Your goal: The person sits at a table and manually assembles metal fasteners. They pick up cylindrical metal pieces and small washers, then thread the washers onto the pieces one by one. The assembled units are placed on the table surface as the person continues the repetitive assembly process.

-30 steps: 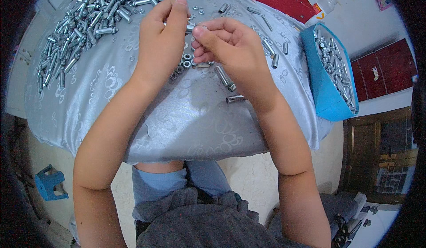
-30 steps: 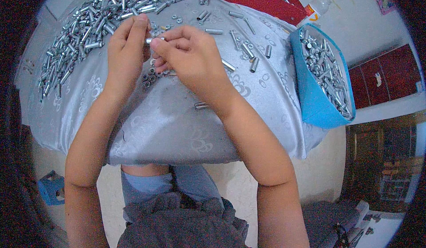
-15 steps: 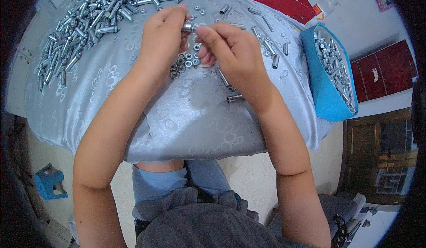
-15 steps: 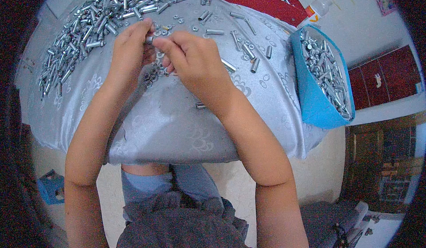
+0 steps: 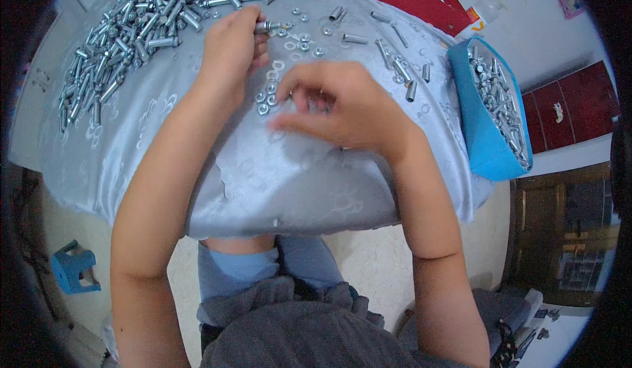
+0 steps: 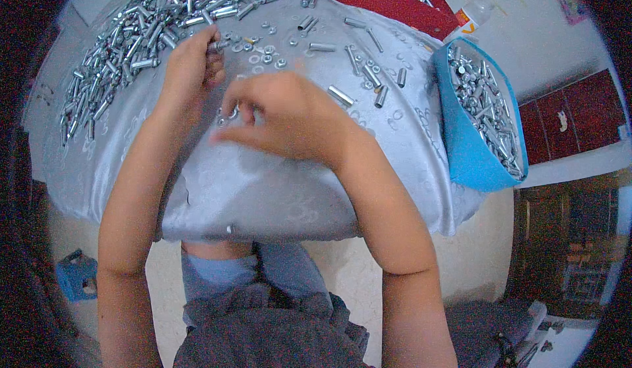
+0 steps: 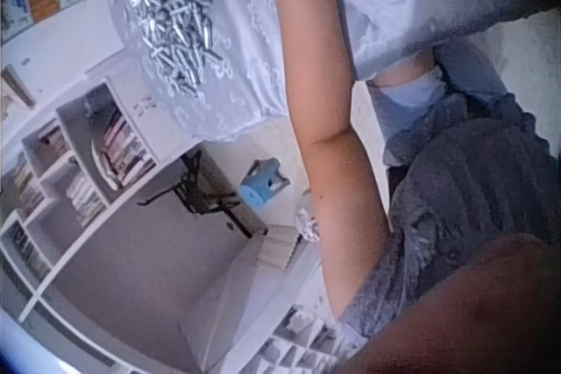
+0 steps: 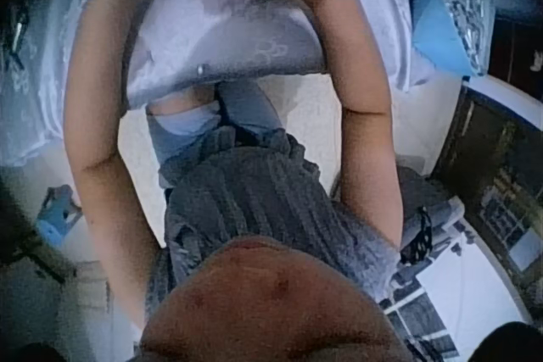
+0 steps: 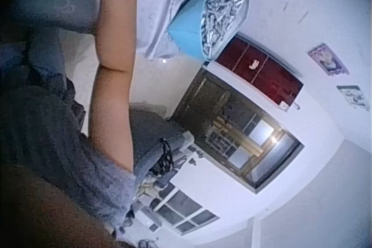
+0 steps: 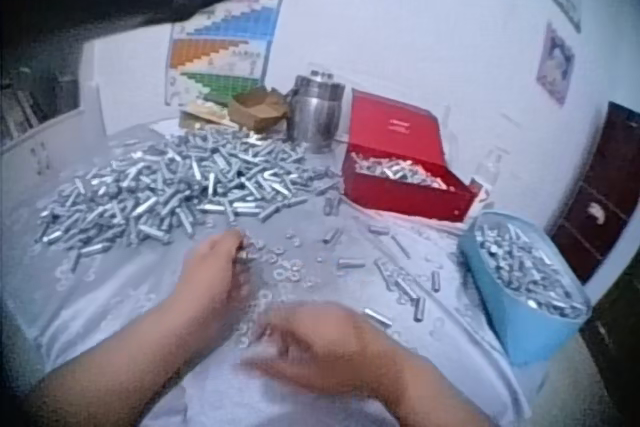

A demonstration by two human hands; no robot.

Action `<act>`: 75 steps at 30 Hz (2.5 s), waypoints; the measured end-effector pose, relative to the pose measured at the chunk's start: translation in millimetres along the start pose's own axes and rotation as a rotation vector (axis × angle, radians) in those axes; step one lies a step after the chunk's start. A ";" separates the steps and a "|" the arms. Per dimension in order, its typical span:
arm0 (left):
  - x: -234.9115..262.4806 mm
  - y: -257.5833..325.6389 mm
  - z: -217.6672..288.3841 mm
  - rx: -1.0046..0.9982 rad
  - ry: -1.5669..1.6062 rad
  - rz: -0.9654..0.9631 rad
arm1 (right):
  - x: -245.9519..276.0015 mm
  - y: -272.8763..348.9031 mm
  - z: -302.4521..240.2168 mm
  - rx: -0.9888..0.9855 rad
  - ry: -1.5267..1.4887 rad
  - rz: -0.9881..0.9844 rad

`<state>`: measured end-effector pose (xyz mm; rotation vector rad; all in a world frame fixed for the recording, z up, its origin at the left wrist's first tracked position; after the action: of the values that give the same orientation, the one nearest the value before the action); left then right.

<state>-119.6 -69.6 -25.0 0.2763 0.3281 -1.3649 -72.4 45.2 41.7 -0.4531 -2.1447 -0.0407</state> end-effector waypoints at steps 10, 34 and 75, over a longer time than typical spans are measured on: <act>-0.1 -11.7 -0.9 -0.056 0.050 -0.063 | -13.1 4.0 -15.9 0.111 0.054 0.014; 18.9 -15.9 -9.8 0.012 -0.159 0.029 | -272.9 151.2 -7.1 -0.350 -0.004 -0.310; -36.6 11.5 -12.9 0.165 -0.003 -0.256 | 22.8 11.2 62.1 -0.121 -0.497 0.327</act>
<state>-115.5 -29.3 -22.8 0.3786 0.2547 -1.6484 -129.4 74.8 22.2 -0.9611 -2.5284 0.1414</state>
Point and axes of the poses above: each hand's wrist, its own y-axis away from the middle knuckle, its own x-axis out of the back of the hand, z = x × y, the point moved 10 cm from there along -y, towards the middle knuckle, and after that the axes turned 12 degrees about -z, right-handed, at the moved point
